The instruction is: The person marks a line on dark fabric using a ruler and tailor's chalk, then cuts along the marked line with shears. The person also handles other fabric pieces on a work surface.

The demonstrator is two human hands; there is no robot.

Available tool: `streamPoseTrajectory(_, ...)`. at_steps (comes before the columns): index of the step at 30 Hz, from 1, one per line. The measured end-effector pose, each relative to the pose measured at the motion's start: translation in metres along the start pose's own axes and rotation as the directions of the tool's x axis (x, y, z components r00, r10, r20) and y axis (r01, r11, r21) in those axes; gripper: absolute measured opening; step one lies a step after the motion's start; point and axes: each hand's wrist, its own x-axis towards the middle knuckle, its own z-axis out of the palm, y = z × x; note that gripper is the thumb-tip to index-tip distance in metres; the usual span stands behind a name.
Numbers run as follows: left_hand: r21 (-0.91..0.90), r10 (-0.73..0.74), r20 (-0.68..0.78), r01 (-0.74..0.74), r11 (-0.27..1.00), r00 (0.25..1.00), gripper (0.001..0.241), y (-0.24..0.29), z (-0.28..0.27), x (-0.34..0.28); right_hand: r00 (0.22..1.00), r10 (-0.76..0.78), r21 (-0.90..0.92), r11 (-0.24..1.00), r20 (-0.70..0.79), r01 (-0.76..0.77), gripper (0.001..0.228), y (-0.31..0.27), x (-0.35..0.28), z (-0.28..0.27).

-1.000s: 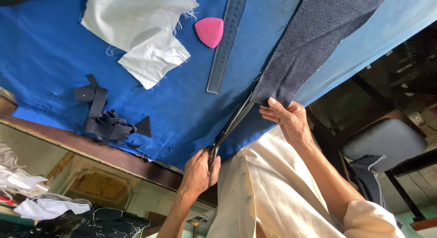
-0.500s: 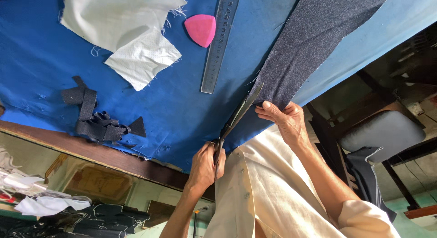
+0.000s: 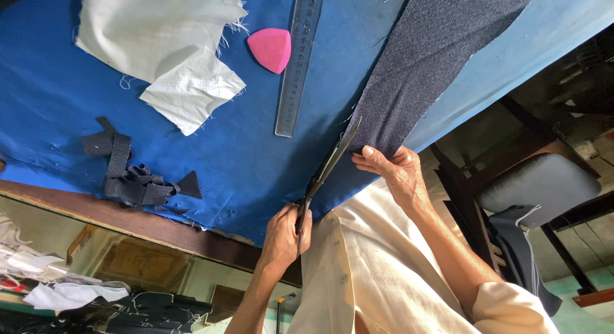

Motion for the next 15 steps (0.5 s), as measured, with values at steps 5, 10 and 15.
streamPoseTrajectory(5, 0.007, -0.013, -0.017, 0.013, 1.000, 1.000, 0.039, -0.015, 0.007, -0.005, 1.000, 0.006, 0.001, 1.000, 0.002, -0.006, 0.011, -0.015, -0.006, 0.009)
streamPoseTrajectory(10, 0.065, 0.071, -0.006, -0.071, 0.995, 0.997, 0.033, 0.001, -0.003, -0.003, 0.994, 0.114, -0.116, 0.987, 0.006, -0.112, 0.024, -0.031, -0.007, 0.011)
streamPoseTrajectory(15, 0.050, 0.035, -0.001, -0.034, 0.998, 0.999, 0.030, 0.024, 0.000, 0.012, 0.991, 0.134, -0.084, 0.988, 0.031, -0.131, 0.019, -0.017, 0.000, 0.001)
